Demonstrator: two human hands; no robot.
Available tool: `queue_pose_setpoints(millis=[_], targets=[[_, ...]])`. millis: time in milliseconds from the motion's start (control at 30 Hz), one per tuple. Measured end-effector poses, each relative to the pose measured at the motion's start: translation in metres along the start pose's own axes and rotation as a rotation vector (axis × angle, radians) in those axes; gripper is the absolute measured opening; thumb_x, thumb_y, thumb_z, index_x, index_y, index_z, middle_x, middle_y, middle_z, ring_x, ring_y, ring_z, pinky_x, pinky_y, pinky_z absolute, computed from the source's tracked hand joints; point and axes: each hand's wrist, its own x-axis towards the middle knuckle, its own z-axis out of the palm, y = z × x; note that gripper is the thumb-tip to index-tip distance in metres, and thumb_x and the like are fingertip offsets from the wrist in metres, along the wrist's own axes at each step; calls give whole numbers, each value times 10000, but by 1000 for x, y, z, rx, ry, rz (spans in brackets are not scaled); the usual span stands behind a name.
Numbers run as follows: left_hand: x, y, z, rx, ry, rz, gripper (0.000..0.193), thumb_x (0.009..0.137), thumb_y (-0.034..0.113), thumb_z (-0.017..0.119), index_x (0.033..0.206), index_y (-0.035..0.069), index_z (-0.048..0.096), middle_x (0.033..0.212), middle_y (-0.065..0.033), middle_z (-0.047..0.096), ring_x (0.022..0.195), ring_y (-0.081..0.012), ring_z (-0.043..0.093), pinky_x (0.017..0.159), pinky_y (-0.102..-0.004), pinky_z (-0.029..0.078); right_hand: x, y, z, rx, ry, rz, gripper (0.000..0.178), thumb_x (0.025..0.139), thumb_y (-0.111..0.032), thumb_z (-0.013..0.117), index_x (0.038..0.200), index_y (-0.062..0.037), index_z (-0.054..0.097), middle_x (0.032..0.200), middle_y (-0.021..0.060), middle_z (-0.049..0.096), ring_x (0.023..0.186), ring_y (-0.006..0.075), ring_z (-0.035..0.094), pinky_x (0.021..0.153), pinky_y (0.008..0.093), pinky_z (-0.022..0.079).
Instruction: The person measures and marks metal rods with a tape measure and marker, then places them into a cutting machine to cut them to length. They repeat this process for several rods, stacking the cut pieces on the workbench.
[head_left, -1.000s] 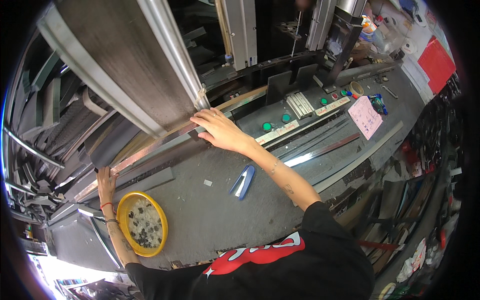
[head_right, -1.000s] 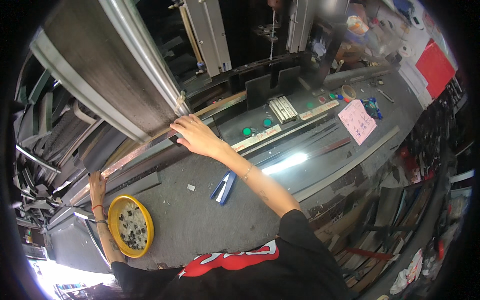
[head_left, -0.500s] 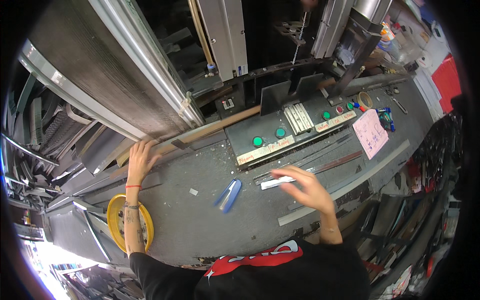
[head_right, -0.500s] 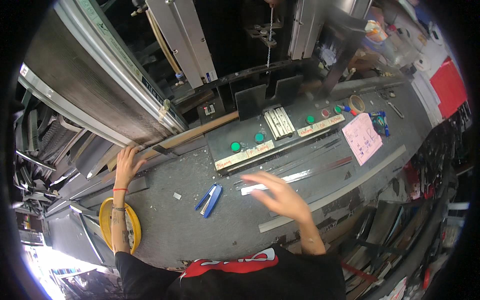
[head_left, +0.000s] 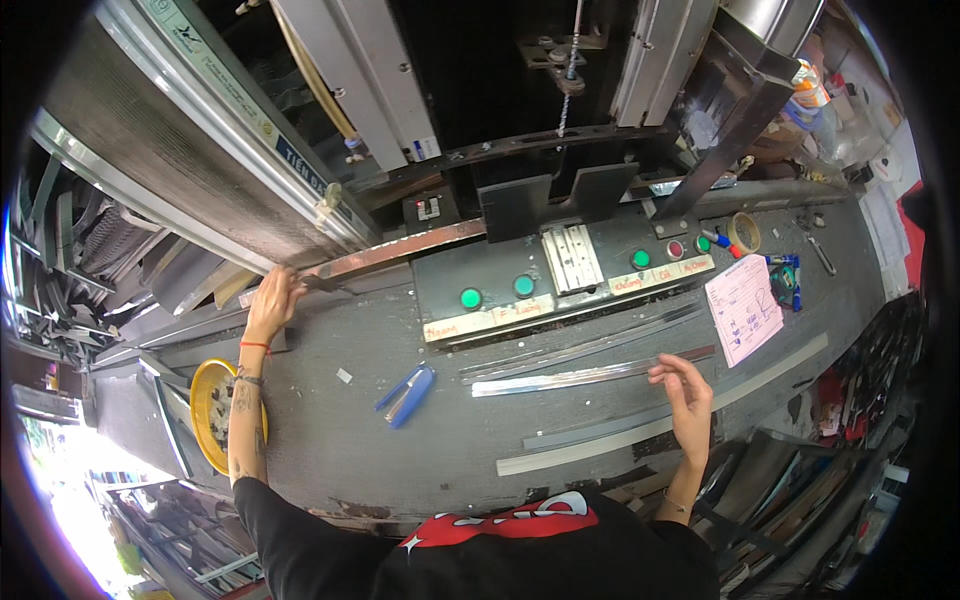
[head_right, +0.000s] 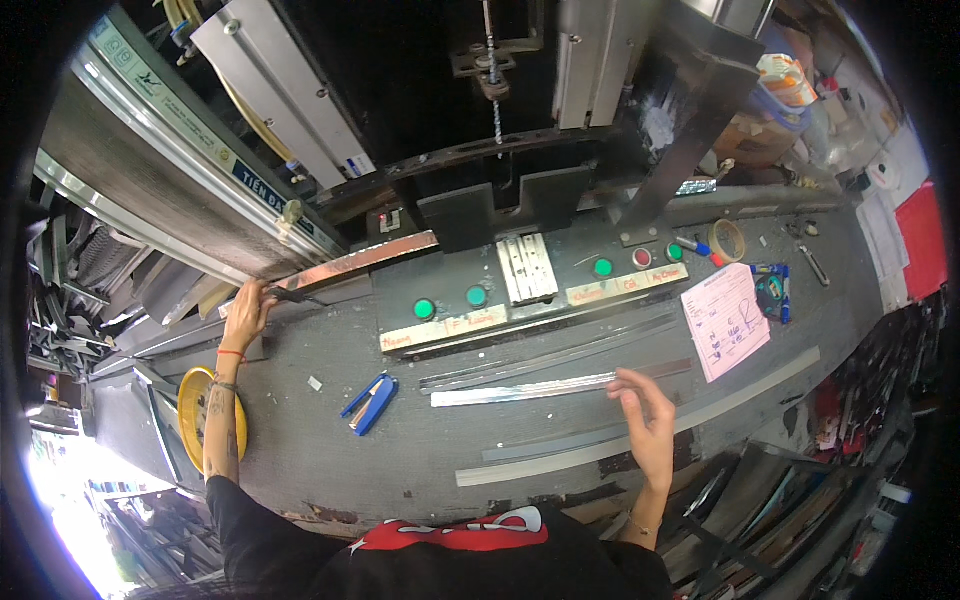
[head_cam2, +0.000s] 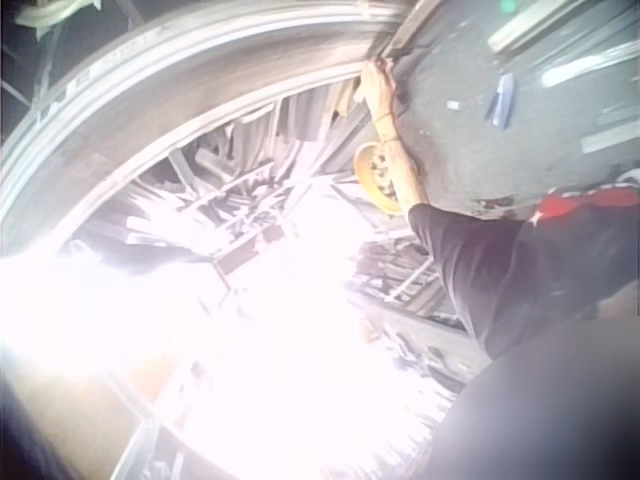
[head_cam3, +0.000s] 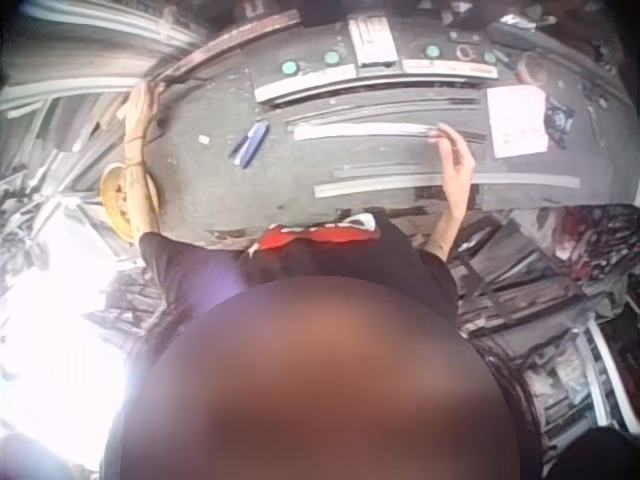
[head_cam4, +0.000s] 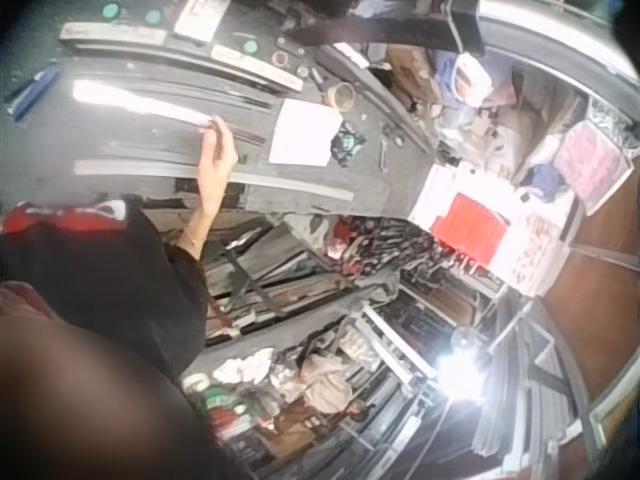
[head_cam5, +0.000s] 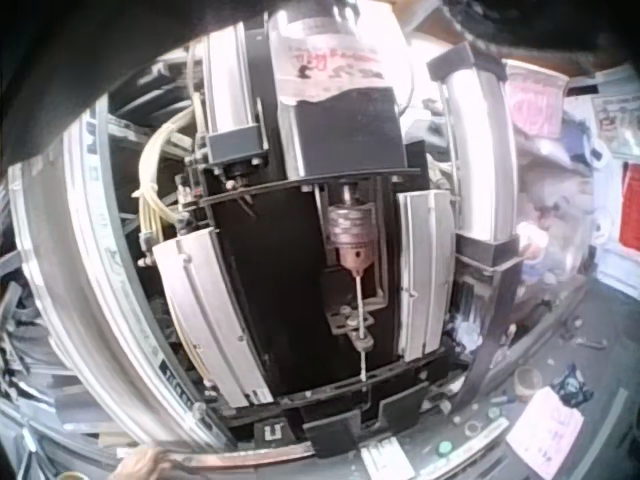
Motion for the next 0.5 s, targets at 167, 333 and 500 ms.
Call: queue_pose_setpoints(millis=[167, 333, 500], targets=[[16, 31, 11, 113, 117, 10, 392, 764, 24, 641, 1143, 24, 540, 1093, -161, 528, 1005, -352, 515, 891, -426, 422, 43, -2, -45, -281, -42, -178, 235, 928, -98, 545, 1105, 35, 620, 948, 115, 669, 899, 196, 624, 850, 321, 470], [12, 41, 17, 52, 164, -152, 409, 766, -39, 598, 1164, 48, 567, 1083, -139, 529, 1015, -329, 507, 918, -442, 394, 157, 6, -93, -607, 165, -453, 246, 932, -69, 518, 1154, 6, 593, 1116, 136, 622, 1047, 266, 583, 922, 339, 435], [7, 59, 14, 169, 175, -297, 397, 853, 103, 618, 1245, 94, 554, 1229, -123, 508, 1156, -322, 470, 1001, -433, 356, 265, 28, -85, -1032, 39, -611, 349, 857, -35, 554, 1204, -7, 543, 1186, 174, 567, 1098, 379, 515, 959, 432, 407]])
